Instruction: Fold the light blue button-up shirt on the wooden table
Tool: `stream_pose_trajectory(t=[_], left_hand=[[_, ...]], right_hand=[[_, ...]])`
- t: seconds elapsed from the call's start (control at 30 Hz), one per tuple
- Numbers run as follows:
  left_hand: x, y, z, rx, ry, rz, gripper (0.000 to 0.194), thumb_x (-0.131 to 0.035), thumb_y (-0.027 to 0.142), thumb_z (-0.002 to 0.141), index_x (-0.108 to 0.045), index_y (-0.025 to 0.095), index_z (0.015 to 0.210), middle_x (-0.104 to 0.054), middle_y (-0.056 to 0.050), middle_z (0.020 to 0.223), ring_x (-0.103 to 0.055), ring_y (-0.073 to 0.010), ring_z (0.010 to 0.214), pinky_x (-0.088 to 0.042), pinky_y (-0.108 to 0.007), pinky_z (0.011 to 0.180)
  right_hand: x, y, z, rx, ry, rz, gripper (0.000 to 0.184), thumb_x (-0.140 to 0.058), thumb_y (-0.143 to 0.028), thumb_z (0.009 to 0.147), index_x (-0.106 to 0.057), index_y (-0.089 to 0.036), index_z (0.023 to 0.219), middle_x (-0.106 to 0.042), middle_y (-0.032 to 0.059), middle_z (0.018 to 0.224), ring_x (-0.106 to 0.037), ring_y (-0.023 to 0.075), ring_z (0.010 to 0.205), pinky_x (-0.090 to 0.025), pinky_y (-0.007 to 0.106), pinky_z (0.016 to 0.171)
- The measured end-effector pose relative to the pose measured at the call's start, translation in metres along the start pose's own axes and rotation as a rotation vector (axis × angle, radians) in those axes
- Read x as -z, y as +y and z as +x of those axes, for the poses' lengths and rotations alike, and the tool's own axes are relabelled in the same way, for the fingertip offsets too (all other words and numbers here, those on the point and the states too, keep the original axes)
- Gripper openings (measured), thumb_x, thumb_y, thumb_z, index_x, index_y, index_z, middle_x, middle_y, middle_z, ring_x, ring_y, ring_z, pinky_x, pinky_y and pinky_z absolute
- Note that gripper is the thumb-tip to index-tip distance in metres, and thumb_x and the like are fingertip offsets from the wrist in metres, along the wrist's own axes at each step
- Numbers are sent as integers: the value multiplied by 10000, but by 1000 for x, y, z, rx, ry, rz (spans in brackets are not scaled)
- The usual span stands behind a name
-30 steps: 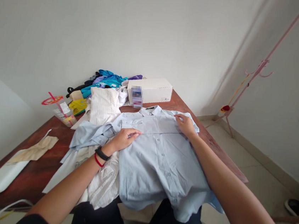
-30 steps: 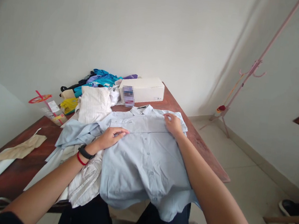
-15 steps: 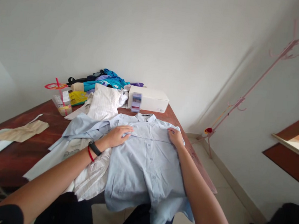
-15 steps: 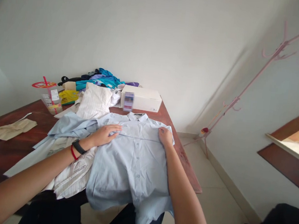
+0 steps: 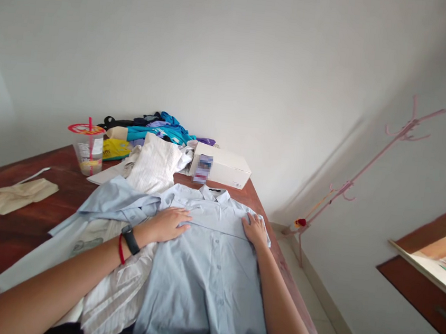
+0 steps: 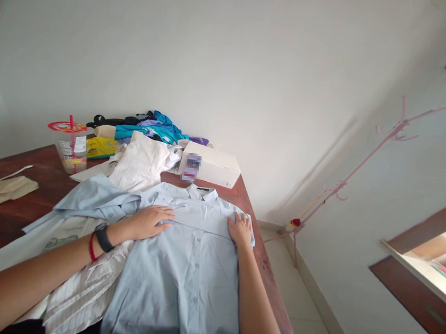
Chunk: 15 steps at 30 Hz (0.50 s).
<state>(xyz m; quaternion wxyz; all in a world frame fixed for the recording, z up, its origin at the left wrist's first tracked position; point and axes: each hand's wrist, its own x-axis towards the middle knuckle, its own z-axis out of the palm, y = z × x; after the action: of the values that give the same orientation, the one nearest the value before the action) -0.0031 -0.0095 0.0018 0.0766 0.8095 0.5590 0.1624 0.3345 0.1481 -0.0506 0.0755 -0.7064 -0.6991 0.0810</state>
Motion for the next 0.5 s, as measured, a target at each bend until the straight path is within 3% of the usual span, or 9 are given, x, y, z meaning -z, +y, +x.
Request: stream_pose_trajectory(t=[0.17, 0.37, 0.5], left_hand=[[-5, -1, 0, 55, -7, 34, 435, -510, 371, 1007, -679, 180, 1359, -547, -136, 1510, -425, -313, 1476, -328, -480, 1221], [-23, -13, 1, 80, 139, 97, 546, -548, 465, 974, -616, 153, 1417, -455, -185, 1579, -379, -365, 1494, -305, -541, 1216], [-31, -16, 2, 114, 194, 109, 538, -557, 493, 957, -632, 186, 1392, -479, -170, 1568, -405, -376, 1472, -303, -555, 1202]], right_hand=[[0, -1, -1, -10, -12, -18, 653, -288, -563, 1030, -359, -272, 1611, -246, 70, 1709, -162, 297, 1581, -176, 446, 1248], [0, -2, -3, -27, 6, -6, 660, -295, -563, 1027, -365, -260, 1609, -230, 84, 1712, -183, 319, 1574, -187, 462, 1245], [1, -3, -4, -64, 15, -19, 670, -297, -567, 1031, -359, -236, 1611, -217, 120, 1711, -207, 317, 1566, -186, 458, 1245]])
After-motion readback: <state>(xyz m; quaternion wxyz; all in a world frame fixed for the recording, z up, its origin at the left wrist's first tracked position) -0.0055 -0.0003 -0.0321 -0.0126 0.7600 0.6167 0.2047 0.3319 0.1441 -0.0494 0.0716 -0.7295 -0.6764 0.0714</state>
